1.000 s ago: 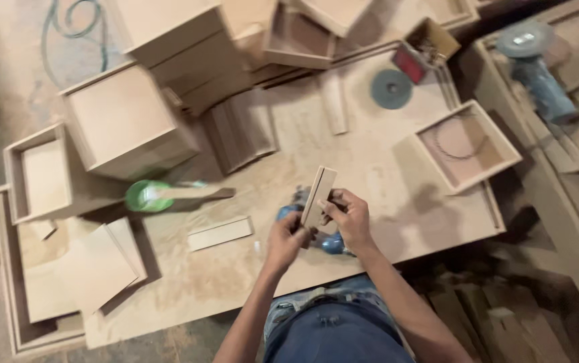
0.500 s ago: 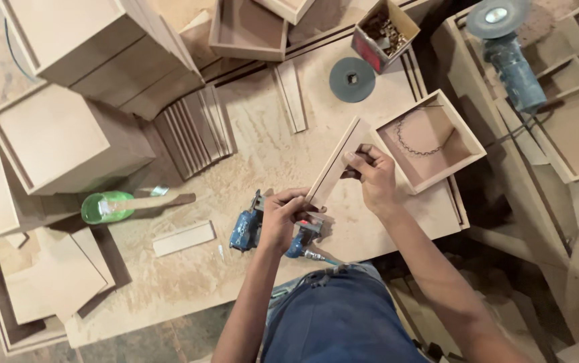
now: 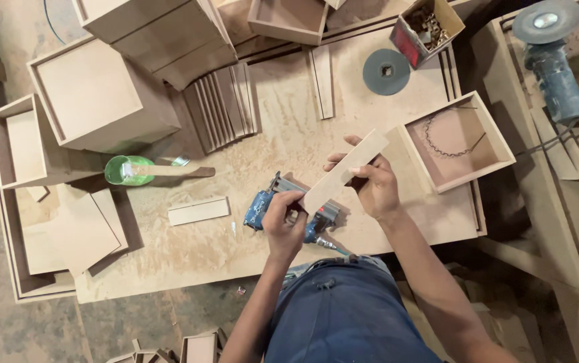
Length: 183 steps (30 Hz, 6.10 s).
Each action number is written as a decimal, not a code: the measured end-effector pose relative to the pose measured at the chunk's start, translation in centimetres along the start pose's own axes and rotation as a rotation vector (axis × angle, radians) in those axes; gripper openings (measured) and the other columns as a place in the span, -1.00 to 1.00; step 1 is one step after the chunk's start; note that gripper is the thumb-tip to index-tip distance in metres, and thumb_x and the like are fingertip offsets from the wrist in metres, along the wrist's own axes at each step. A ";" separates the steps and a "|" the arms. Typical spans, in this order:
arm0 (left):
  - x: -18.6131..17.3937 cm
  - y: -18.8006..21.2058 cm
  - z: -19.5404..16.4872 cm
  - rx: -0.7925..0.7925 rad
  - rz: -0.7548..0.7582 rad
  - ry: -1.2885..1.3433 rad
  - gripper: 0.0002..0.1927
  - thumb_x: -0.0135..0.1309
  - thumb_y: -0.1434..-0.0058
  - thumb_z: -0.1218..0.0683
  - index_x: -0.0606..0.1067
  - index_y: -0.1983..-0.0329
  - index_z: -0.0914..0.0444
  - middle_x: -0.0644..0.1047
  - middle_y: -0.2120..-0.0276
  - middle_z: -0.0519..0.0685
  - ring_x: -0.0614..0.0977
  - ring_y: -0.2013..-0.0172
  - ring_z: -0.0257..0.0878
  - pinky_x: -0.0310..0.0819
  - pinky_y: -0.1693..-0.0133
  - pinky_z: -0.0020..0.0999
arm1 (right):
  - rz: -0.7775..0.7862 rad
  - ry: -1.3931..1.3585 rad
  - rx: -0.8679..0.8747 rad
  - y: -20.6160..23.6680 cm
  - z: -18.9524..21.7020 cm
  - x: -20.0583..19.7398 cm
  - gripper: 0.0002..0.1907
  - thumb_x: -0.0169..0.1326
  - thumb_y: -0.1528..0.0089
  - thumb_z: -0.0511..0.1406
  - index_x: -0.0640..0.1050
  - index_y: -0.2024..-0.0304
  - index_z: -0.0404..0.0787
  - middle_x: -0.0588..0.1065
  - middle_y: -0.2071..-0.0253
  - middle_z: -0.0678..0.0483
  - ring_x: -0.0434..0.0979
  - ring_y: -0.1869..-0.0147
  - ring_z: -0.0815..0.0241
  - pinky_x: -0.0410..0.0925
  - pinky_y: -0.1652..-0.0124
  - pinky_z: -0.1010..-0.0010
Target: The person assembles small wooden boxes by applying glue to wooden pieces and joining them with a pneumatic nail gun. They repeatedly pick up pieces, apply glue, align them, and fasten them together, then place completed boxes on the floor.
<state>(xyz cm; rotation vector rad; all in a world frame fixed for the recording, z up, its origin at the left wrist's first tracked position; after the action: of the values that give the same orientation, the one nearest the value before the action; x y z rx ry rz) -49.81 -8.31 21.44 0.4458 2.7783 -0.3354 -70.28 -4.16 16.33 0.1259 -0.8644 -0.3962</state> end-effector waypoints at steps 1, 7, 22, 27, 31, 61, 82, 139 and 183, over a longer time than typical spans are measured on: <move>-0.3 0.2 -0.2 0.018 -0.003 0.017 -0.63 0.21 -0.06 0.41 0.54 0.07 0.29 0.59 0.18 0.02 0.66 0.23 -0.18 0.55 0.20 -0.38 | 0.022 0.005 0.000 0.1 -0.2 0.3 -0.27 -0.03 -0.17 -0.43 0.21 -0.43 -0.35 0.51 -0.08 -0.28 0.60 -0.14 -0.15 0.49 -0.10 0.11; -2.4 2.5 -1.2 0.183 -0.007 -0.069 -0.61 0.20 -0.02 0.41 0.55 0.06 0.32 0.58 0.16 0.08 0.67 0.19 -0.09 0.58 0.16 -0.31 | 0.031 0.071 0.028 0.6 -2.7 1.2 -0.28 -0.02 -0.22 -0.43 0.15 -0.45 -0.27 0.52 -0.06 -0.19 0.60 -0.11 -0.02 0.52 -0.05 0.15; -22.7 11.6 13.9 -0.524 -0.379 0.104 -0.77 0.25 -0.06 0.22 0.50 0.26 0.40 0.62 0.40 0.09 0.67 0.43 -0.12 0.53 0.41 -0.26 | 0.003 0.559 -0.043 0.5 -18.7 15.5 -0.55 0.13 -0.20 -0.54 0.36 -0.13 -0.35 0.57 0.22 -0.04 0.64 0.28 0.21 0.56 0.33 0.34; -32.0 9.5 8.8 -0.041 -0.278 -0.570 -0.39 0.32 0.14 0.15 0.48 -0.05 0.34 0.59 0.19 0.24 0.62 0.18 0.18 0.46 0.18 0.01 | 0.155 0.573 0.206 2.0 -32.4 22.7 -0.54 0.06 -0.20 -0.47 0.35 -0.16 -0.32 0.58 0.23 -0.02 0.62 0.27 0.20 0.54 0.33 0.33; -37.3 11.0 13.9 -0.348 -0.256 -0.299 -0.45 0.29 -0.03 0.17 0.47 -0.13 0.31 0.60 0.19 0.20 0.64 0.18 0.14 0.51 0.14 -0.08 | 0.417 0.739 0.090 1.3 -39.1 27.2 -0.69 0.01 -0.38 -0.36 0.54 -0.13 -0.38 0.62 0.08 0.01 0.60 0.03 0.28 0.46 0.03 0.44; -52.5 8.1 17.8 -0.251 -0.338 -0.612 -0.46 0.39 0.08 0.12 0.55 -0.02 0.16 0.43 0.28 0.05 0.53 0.23 0.02 0.43 0.19 -0.05 | 1.072 2.734 -0.716 -18.0 -43.6 40.1 -0.63 0.04 -0.28 -0.32 0.52 -0.16 -0.07 0.51 0.20 -0.05 0.60 0.31 0.11 0.47 0.42 0.29; -53.1 9.8 18.9 -0.332 -0.409 -0.463 -0.54 0.36 0.09 0.14 0.58 0.06 0.21 0.55 0.24 0.06 0.61 0.21 0.07 0.51 0.19 -0.09 | -0.090 0.981 0.347 -12.8 -39.4 24.1 -0.64 0.11 -0.28 -0.32 0.56 -0.12 -0.30 0.61 0.33 -0.08 0.58 0.53 0.18 0.37 0.60 0.44; -48.1 9.7 11.0 -0.023 -0.280 0.142 -0.57 0.13 0.10 0.30 0.57 0.08 0.33 0.46 0.39 -0.03 0.49 0.43 -0.25 0.31 0.39 -0.37 | 0.813 1.280 -0.287 11.4 -27.1 38.6 -0.64 0.19 -0.19 -0.47 0.66 -0.04 -0.16 0.58 0.07 0.08 0.56 0.14 0.28 0.41 0.22 0.51; -40.9 11.9 25.7 -0.495 -0.815 1.740 -0.79 -0.05 -0.41 0.07 0.44 0.08 0.32 0.58 0.20 0.14 0.63 0.11 0.03 0.57 -0.02 -0.09 | 0.458 1.353 -0.524 11.5 -28.6 38.1 -0.55 0.28 -0.19 -0.41 0.62 -0.13 0.00 0.45 0.02 0.07 0.52 0.16 0.31 0.46 0.25 0.54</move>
<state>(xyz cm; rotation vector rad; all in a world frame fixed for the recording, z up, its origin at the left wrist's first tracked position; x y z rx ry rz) -2.07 -15.21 9.11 -1.1368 4.2136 1.1694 -23.04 -9.80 28.12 -0.2771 0.5605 -0.0314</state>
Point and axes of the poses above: each hand's wrist, its own y-axis away from the middle knuckle, its own x-axis out of the palm, z = x × y, the point moved 10 cm from there along -y, towards the middle knuckle
